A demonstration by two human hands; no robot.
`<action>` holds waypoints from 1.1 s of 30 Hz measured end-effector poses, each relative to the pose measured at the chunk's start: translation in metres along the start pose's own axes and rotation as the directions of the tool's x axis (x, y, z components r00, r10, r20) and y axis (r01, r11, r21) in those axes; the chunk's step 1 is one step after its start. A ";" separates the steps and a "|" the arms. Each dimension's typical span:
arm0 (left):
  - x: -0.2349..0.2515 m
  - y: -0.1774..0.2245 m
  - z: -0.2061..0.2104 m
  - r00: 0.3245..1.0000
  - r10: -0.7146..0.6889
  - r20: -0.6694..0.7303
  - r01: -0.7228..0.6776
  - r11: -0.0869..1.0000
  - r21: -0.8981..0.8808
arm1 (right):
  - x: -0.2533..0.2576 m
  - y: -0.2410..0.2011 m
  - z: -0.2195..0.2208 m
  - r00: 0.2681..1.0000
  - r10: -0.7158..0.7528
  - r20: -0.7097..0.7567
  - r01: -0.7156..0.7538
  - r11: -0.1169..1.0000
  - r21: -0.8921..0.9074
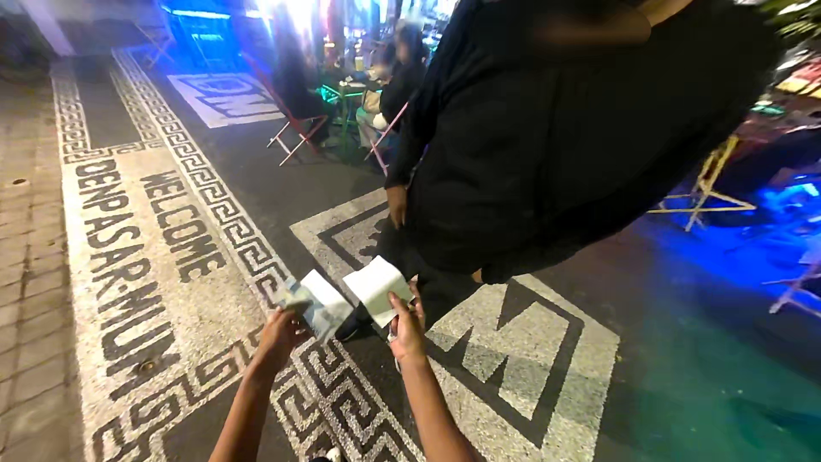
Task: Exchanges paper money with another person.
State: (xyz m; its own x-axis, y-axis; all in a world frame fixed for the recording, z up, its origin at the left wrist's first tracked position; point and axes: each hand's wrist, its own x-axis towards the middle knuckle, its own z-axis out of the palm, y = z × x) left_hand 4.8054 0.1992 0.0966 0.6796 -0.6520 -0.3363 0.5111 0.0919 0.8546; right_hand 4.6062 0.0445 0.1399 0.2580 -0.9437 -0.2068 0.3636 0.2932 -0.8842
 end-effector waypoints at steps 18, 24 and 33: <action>-0.025 -0.006 0.110 0.976 0.216 0.030 -0.217 0.975 0.034 | -0.010 -0.016 -0.015 0.906 -0.422 0.037 0.397 0.815 -0.423; -0.015 -0.013 0.104 0.938 0.347 0.000 -0.346 0.933 0.095 | -0.013 -0.006 -0.012 0.906 -0.422 0.002 0.392 0.839 -0.377; -0.019 0.004 0.101 0.909 0.417 0.017 -0.417 0.907 0.062 | -0.004 -0.021 -0.013 0.885 -0.465 -0.003 0.434 0.828 -0.355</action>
State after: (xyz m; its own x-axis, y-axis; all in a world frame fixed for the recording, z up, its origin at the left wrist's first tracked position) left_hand 4.7414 0.1356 0.1466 0.8215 -0.5673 0.0579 0.1468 0.3086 0.9398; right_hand 4.5860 0.0402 0.1543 0.0568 -0.9722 0.2272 0.0955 -0.2212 -0.9705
